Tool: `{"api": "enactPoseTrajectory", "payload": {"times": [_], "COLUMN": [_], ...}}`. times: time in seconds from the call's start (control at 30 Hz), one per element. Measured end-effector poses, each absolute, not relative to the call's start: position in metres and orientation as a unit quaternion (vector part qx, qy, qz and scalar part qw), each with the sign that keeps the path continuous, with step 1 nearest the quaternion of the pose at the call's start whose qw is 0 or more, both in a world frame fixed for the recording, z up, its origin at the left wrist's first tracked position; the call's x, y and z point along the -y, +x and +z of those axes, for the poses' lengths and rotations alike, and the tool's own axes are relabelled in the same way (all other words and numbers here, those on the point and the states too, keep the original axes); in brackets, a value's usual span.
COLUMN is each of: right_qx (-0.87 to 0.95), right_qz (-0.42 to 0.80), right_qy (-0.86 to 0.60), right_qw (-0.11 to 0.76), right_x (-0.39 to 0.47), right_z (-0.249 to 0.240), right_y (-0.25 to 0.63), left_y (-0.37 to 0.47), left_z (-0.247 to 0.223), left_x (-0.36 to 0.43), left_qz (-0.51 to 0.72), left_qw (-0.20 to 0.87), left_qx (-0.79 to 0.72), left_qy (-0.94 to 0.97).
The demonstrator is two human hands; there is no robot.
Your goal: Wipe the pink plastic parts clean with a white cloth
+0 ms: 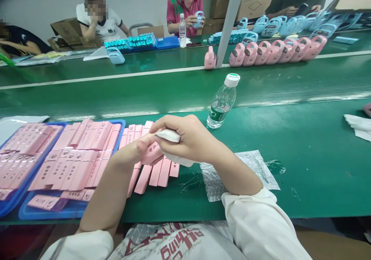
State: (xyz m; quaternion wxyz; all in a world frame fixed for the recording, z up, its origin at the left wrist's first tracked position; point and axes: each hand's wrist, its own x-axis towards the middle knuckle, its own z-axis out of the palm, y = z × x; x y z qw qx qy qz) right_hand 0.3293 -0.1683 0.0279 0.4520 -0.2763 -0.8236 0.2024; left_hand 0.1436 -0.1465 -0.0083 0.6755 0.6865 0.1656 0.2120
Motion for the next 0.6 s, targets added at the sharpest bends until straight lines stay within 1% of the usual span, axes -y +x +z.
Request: {"api": "enactPoseTrajectory", "payload": {"times": [0.07, 0.17, 0.27, 0.43, 0.6], "right_qx": [0.839, 0.865, 0.874, 0.887, 0.881], "right_qz": [0.209, 0.211, 0.184, 0.096, 0.097], "right_qy": [-0.266, -0.223, -0.201, -0.218, -0.211], "right_qw": [0.426, 0.396, 0.401, 0.395, 0.413], "right_x": [0.169, 0.170, 0.172, 0.173, 0.171], "right_z": [0.029, 0.031, 0.032, 0.027, 0.027], "right_y": [0.330, 0.330, 0.329, 0.331, 0.332], "left_y": [0.144, 0.143, 0.141, 0.139, 0.139], "left_z": [-0.011, -0.014, -0.012, -0.002, -0.003], "left_x": [0.145, 0.144, 0.146, 0.148, 0.146], "left_qz": [0.192, 0.168, 0.159, 0.150, 0.135], "left_qw": [0.688, 0.694, 0.713, 0.702, 0.692], "left_qx": [-0.150, -0.182, -0.218, -0.248, -0.225], "left_qy": [0.683, 0.676, 0.648, 0.651, 0.672]}}
